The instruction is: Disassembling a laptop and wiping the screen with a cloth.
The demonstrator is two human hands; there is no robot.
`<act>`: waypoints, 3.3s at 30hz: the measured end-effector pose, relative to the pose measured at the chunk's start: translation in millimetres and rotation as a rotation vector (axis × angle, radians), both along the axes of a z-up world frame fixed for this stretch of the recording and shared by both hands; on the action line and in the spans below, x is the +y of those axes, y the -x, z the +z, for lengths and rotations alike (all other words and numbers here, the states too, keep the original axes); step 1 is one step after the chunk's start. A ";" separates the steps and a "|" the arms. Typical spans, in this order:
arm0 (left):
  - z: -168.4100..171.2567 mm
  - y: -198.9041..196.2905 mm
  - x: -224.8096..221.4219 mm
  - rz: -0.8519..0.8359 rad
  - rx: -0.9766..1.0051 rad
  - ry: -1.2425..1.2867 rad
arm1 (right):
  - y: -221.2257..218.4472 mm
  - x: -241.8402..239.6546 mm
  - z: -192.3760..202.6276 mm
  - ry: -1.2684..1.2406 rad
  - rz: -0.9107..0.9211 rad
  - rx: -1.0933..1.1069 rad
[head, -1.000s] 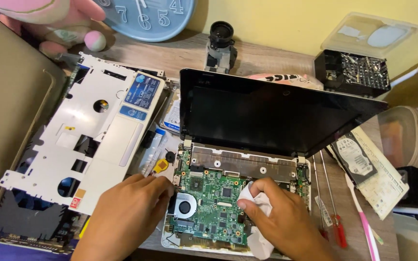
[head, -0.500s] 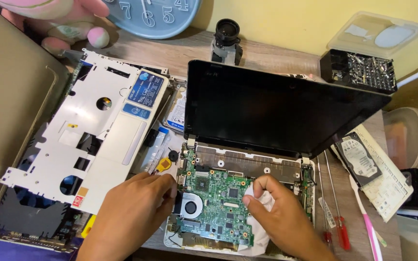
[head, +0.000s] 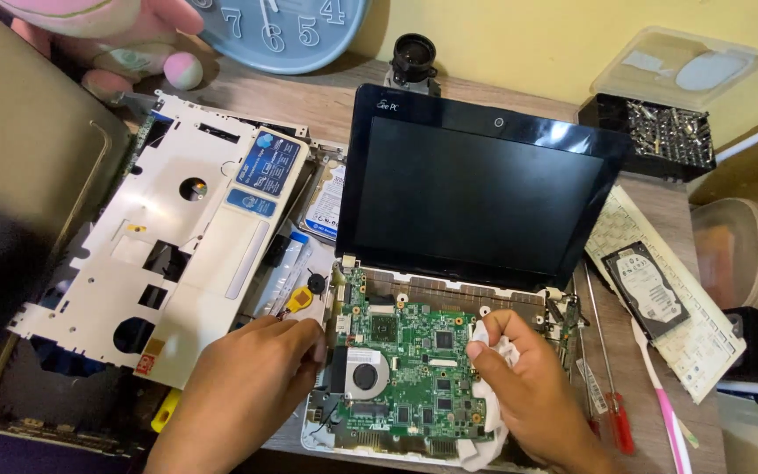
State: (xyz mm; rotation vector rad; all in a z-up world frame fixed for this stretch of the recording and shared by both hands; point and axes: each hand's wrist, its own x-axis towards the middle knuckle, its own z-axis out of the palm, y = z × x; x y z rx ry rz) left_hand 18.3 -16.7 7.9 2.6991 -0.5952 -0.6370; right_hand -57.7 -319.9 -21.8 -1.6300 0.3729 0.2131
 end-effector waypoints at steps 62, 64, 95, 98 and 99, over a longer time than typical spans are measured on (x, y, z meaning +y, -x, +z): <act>3.1 -20.4 40.5 0.667 -0.616 0.309 | -9.2 6.9 0.7 -0.430 -0.156 0.036; -1.2 -22.1 43.0 0.650 -0.621 0.188 | -8.6 7.2 2.2 -0.436 -0.154 0.035; 102.9 -108.1 -56.7 0.304 -0.215 0.447 | -5.9 6.0 13.1 -0.447 -0.156 -0.059; 82.3 -132.3 -71.8 0.318 -0.033 0.458 | -7.2 5.5 12.6 -0.474 -0.164 -0.068; 81.8 -133.5 -75.0 0.317 0.002 0.544 | -7.3 5.7 12.4 -0.473 -0.168 -0.059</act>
